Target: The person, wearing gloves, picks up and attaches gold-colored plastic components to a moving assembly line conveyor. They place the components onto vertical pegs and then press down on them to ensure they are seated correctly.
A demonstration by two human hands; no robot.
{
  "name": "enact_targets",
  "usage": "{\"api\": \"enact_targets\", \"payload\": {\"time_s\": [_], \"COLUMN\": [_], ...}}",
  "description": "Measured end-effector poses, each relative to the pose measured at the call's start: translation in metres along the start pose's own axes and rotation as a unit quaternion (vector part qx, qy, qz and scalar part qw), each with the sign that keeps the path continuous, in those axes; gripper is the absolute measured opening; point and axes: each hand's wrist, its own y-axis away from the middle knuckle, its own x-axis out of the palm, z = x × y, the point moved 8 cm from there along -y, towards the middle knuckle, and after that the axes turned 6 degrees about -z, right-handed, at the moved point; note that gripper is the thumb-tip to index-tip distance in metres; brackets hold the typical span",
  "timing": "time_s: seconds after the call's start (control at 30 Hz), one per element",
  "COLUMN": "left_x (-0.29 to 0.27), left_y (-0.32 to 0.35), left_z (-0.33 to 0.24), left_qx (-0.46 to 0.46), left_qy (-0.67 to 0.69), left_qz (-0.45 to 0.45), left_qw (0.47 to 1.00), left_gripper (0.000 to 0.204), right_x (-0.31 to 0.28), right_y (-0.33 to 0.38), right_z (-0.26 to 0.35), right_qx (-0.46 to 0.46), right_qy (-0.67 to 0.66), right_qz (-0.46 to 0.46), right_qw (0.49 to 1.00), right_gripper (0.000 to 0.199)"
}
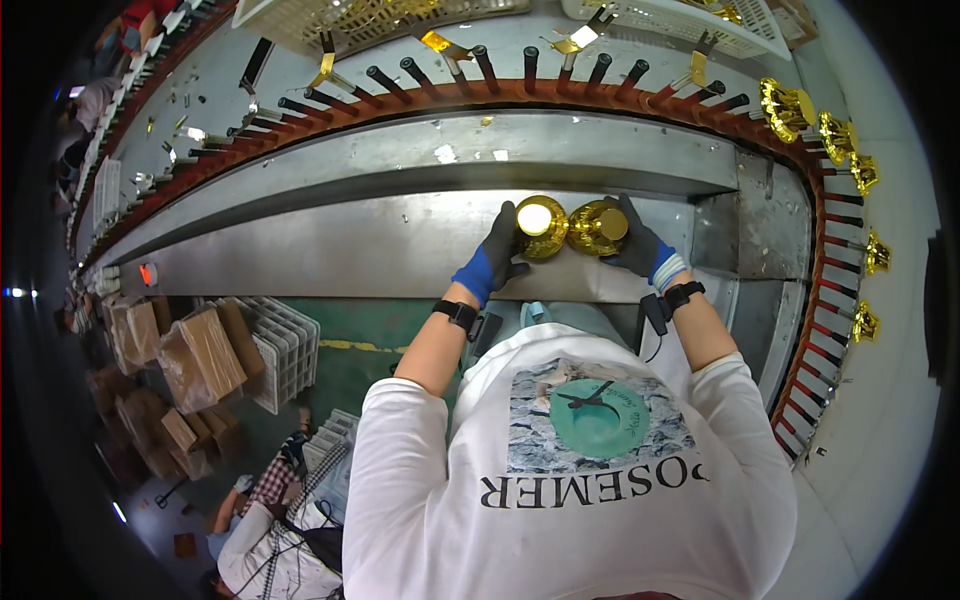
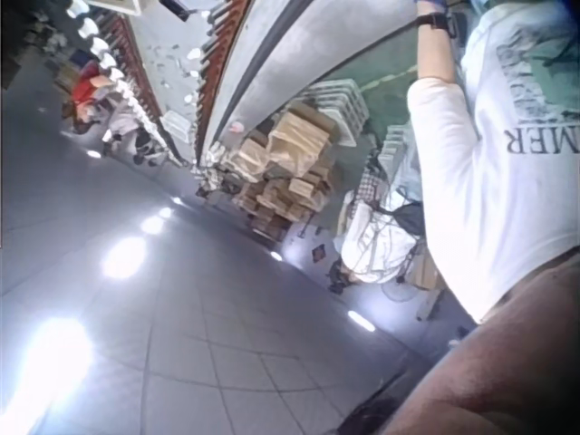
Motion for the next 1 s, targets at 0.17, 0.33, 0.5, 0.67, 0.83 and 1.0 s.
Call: {"api": "enact_targets", "payload": {"time_s": [0.17,0.33,0.5,0.67,0.83,1.0], "left_x": [-0.027,-0.104,-0.247,-0.382,-0.371,-0.44], "left_y": [-0.003,0.042,0.05,0.065,0.064,0.09], "left_z": [-0.015,-0.055,-0.068,-0.084,-0.085,0.012], "left_qx": [0.07,0.106,0.046,0.194,0.09,0.184], "left_qy": [-0.022,-0.131,0.19,0.027,0.22,0.258], "left_qz": [0.013,-0.089,-0.106,-0.107,-0.24,-0.169], "left_qw": [0.997,0.982,0.975,0.975,0.941,0.933], "left_gripper": [0.081,0.084,0.089,0.097,0.099,0.048], "right_x": [0.057,0.146,0.268,0.368,0.333,0.262], "right_y": [-0.035,-0.094,-0.196,-0.255,-0.258,-0.22], "right_z": [-0.025,0.041,0.082,0.114,0.107,0.144], "right_qx": [0.121,0.208,0.134,-0.221,0.131,0.244], "right_qy": [-0.264,-0.365,-0.385,0.096,-0.152,-0.19], "right_qz": [-0.043,-0.014,0.076,0.021,0.086,0.093], "right_qw": [0.956,0.907,0.91,0.97,0.976,0.947], "right_gripper": [0.114,0.059,0.081,0.101,0.074,0.057]}}
